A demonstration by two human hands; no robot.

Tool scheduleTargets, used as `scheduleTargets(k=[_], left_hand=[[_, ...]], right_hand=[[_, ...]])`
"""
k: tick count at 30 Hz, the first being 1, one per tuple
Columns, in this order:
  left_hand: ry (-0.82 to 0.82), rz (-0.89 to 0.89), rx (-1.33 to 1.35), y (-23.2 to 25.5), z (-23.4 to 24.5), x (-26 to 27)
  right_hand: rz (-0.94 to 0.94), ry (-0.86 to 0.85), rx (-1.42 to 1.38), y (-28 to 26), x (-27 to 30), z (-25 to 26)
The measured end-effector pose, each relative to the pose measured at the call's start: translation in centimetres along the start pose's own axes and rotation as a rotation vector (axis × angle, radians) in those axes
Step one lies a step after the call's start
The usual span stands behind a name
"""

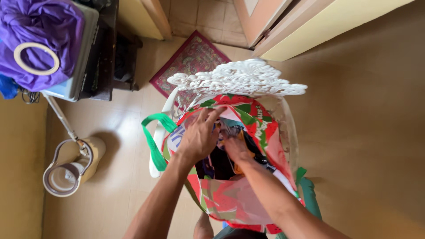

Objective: The person takes several jerseys and pairs of shorts out of a bag one at a time, spreads them out on a small table, folds them, and stacks them.

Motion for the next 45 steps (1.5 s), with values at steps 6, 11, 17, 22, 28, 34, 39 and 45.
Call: scheduleTargets(k=[6,11,17,22,28,34,39,45], left_hand=[[0.137,-0.012,0.249,-3.4,-3.4,2.2],[0.044,0.292,0.088,-11.8,-15.5,1.8],[-0.001,0.12,0.147,-6.9,-22.5,4.2],[0.108,0.021,0.286,-0.3,-17.8,11.7],[0.066,-0.196,0.277,1.6,-14.6,18.9],[-0.017,-0.891,0.471,6.6,-16.8,21.6],[-0.18,-1.194,0.599,9.0,-18.8,26.0],[-0.362,-1.225,0.412,6.6,-15.9,30.4]], right_hand=[[-0.139,-0.1,-0.026,3.8,2.9,2.9],[-0.49,-0.154,-0.915,7.8,10.5,8.2],[-0.563,-0.22,-1.658,3.8,19.6,14.0],[-0.328,-0.043,-0.645,4.8,26.2,12.0],[-0.669,0.407,-0.875,2.0,29.6,10.4],[-0.672,0.5,-0.875,-5.9,27.6,8.6],[-0.719,0.581,-1.314,-9.7,31.7,8.2],[-0.507,0.918,-1.986,-14.4,37.2,12.4]])
Point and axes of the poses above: each hand's wrist, its own x-axis away from the middle knuckle, its own z-axis out of the back of the hand, y = z × x, the point moved 2 cm from there along -x, towards the middle knuckle, and after that the axes turned 3 degrees about -y, right-handed, at the moved point
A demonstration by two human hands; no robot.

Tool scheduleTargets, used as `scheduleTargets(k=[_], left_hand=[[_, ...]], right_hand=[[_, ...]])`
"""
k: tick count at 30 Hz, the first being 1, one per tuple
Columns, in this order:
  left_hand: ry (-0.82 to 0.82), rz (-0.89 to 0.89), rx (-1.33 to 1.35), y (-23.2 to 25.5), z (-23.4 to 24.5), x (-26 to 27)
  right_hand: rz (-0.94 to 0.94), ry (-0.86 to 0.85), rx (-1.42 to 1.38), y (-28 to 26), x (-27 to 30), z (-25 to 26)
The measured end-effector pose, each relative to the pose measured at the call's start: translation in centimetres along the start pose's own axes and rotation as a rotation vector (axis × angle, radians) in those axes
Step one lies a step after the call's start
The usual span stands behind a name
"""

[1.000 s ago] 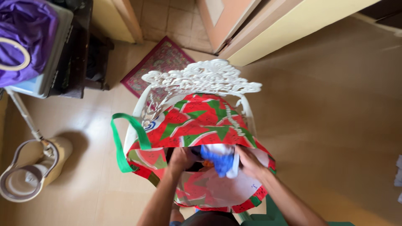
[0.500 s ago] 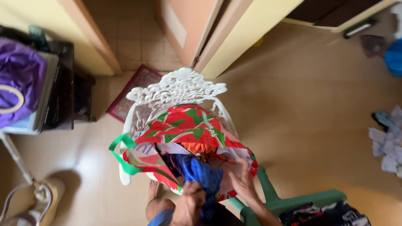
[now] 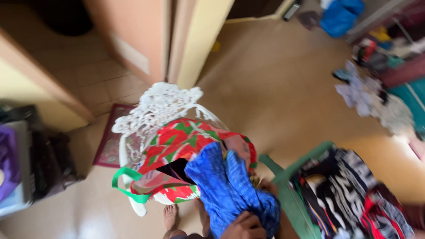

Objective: The person takes several jerseys and pairs of shorts out of a bag one at a time, spreads them out on a small table, folds them, and stacks them.

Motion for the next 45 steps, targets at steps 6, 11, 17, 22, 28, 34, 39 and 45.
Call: scheduleTargets(k=[6,11,17,22,28,34,39,45], left_hand=[[0.054,0.208,-0.265,3.7,6.5,-1.3],[0.417,0.49,0.147,6.2,15.4,-3.9],[0.08,0.606,0.698,5.6,13.4,-10.8],[-0.42,1.228,0.832,4.2,2.9,-5.0],[-0.308,1.233,0.981,5.0,-3.3,-0.8],[-0.552,0.8,0.276,12.6,1.8,-8.1],[-0.049,-0.338,-1.035,23.2,0.7,-14.3],[-0.09,-0.286,-0.667,26.1,-1.7,-19.3]], right_hand=[[0.312,0.045,-0.06,-5.4,8.5,-1.9],[0.499,-0.168,1.177,-10.0,17.3,-8.0],[0.409,-0.324,1.604,-11.9,25.0,-13.3],[0.475,-0.145,1.685,-8.5,28.5,-7.1],[0.273,-0.138,1.311,-2.2,32.9,0.7],[0.388,0.281,0.571,-2.4,37.2,7.8],[0.658,0.702,0.914,-2.7,38.8,14.1],[0.579,0.665,1.069,-0.5,35.9,21.2]])
Point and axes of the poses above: each hand's wrist, its own x-axis away from the middle knuckle, its own z-axis out of the back of the hand, y = z × x, the point moved 2 cm from there along -x, towards the middle knuckle, and after that the axes turned 3 degrees about -y, right-handed, at the moved point
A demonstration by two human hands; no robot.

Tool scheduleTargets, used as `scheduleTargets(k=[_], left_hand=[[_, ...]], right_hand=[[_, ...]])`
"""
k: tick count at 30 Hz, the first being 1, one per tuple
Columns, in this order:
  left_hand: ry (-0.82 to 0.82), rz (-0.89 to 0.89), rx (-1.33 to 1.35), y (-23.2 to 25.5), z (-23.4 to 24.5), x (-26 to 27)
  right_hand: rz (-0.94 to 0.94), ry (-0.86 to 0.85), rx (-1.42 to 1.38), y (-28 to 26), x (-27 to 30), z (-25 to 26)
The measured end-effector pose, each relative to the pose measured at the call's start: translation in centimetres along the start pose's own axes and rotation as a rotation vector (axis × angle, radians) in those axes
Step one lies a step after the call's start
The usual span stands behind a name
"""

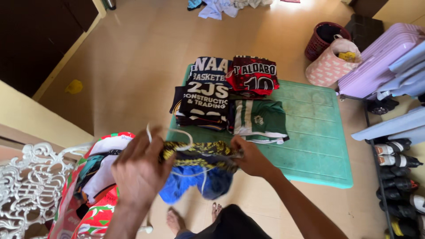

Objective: The person takes several jerseys and pairs of shorts out of a bag one at a time, spreads them out on a small table, folds them, and stacks them.

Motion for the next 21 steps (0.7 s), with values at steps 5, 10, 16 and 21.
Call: scheduleTargets(k=[5,10,16,21], left_hand=[[-0.3,0.415,0.452,-2.5,-4.3,-0.8],[-0.368,0.28,0.404,-3.1,-3.5,-2.8],[-0.474,0.22,0.561,-5.0,-4.4,-3.4],[-0.242,0.13,0.904,-11.4,-7.5,-1.9]], right_hand=[[0.185,-0.224,-0.24,-3.0,0.7,3.2],[-0.175,-0.264,-0.415,-0.8,0.0,6.8],[-0.076,0.104,-0.012,-0.3,0.7,10.7],[-0.131,-0.289,-0.002,-0.6,2.0,14.4]])
Point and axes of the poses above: each hand's wrist, its own x-axis away from the middle knuckle, its own z-axis out of the back of the hand, y = z × x, the point moved 2 cm from there along -x, towards the middle knuckle, and after that the axes turned 3 degrees about -y, right-handed, at the moved point
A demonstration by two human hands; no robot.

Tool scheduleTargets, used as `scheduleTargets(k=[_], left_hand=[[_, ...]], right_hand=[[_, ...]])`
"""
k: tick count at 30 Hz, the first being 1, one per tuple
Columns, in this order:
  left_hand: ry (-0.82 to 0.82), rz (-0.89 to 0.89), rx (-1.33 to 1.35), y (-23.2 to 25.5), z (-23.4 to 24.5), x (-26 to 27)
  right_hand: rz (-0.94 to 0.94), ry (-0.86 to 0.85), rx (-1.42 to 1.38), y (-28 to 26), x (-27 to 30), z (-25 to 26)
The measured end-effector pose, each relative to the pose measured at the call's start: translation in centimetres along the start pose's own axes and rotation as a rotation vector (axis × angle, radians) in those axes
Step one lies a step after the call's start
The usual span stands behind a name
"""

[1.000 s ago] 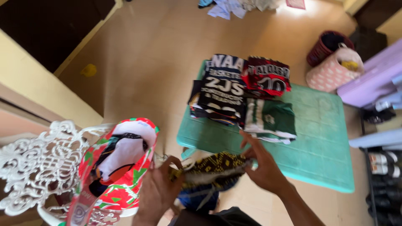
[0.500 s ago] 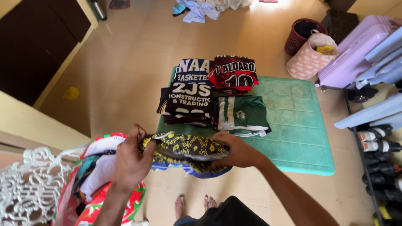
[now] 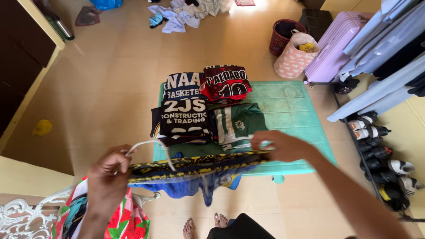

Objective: The person takes several jerseys and pairs of shorts out of a bag one at a time, spreads them out on a small table, folds them, and stacks them.

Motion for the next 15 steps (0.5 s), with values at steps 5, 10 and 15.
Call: scheduleTargets(k=[5,10,15], left_hand=[[-0.12,0.307,0.004,-2.9,2.3,1.3],[-0.635,0.388,-0.057,-0.3,-1.5,1.9],[-0.867,0.212,-0.076,0.2,-0.4,0.8]], right_hand=[[0.119,-0.135,-0.55,-0.7,2.8,2.4],[0.132,-0.07,-0.3,-5.3,3.4,-2.0],[-0.09,0.07,-0.061,-7.0,6.5,-4.1]])
Point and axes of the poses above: each hand's wrist, its own x-axis away from the middle knuckle, its own z-axis out of the back of the hand, y = z × x, the point moved 2 cm from there along -x, towards the middle knuckle, and after that the axes turned 3 degrees about -y, right-handed, at the moved point
